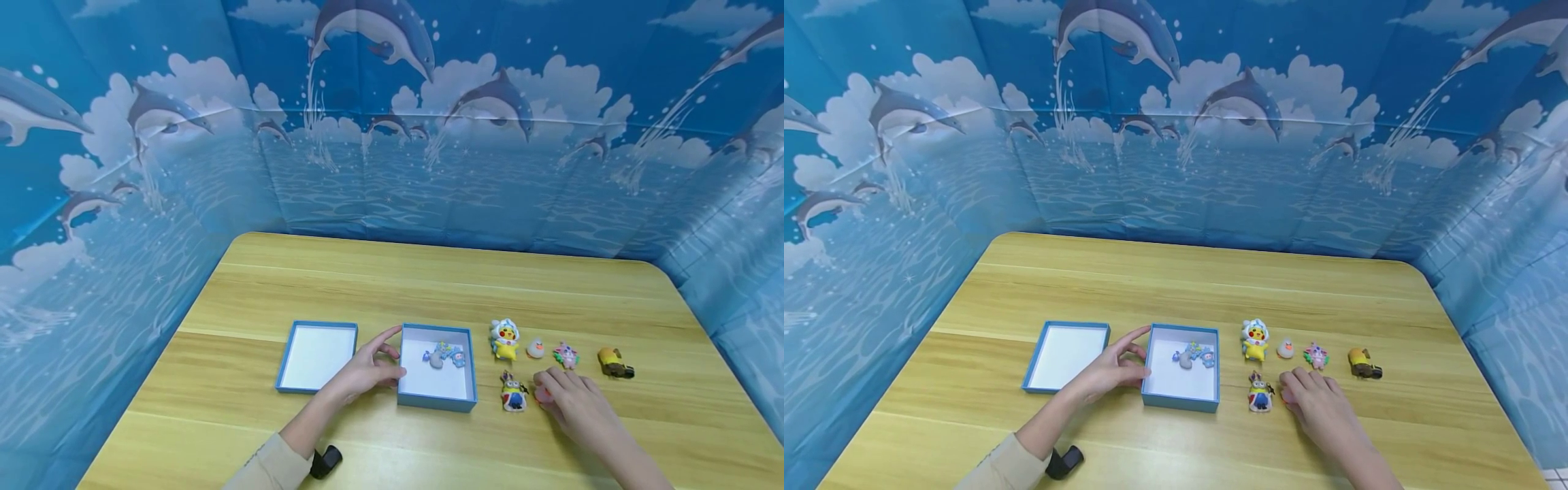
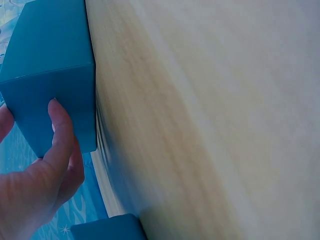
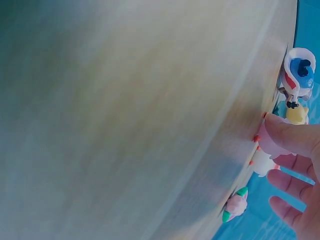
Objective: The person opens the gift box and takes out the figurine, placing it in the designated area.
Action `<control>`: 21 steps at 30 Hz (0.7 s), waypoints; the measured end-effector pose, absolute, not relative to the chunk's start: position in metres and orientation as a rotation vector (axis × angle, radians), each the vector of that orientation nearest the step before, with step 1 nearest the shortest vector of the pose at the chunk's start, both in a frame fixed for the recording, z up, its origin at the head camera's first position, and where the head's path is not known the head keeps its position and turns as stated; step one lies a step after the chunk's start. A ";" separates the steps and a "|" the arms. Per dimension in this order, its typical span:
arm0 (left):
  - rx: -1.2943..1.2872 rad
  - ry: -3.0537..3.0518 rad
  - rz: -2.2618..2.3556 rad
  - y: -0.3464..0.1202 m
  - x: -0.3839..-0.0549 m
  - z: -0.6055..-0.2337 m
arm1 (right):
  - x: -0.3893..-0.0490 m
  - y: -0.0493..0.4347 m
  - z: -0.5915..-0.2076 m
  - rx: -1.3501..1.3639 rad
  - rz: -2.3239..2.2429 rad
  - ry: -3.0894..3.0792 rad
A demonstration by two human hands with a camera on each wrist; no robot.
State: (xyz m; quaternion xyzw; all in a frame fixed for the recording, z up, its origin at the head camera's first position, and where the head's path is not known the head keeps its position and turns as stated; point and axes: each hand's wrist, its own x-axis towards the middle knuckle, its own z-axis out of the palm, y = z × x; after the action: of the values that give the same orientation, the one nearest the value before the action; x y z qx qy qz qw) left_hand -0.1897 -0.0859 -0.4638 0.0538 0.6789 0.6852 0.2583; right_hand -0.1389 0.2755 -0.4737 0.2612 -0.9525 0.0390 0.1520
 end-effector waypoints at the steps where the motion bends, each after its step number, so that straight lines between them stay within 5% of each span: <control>1: 0.144 1.841 1.857 -0.086 -0.190 -0.464 | -0.139 0.276 -0.474 0.746 0.114 -2.736; 21: 0.144 1.837 1.856 -0.086 -0.189 -0.463 | -0.140 0.245 -0.427 0.669 0.102 -2.770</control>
State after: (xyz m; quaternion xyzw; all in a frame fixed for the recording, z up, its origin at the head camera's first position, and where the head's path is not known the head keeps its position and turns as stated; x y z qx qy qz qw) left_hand -0.1890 -0.0862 -0.4627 0.0532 0.6783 0.6851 0.2603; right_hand -0.1401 0.2454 -0.4270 0.2323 -0.9612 0.0354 0.1445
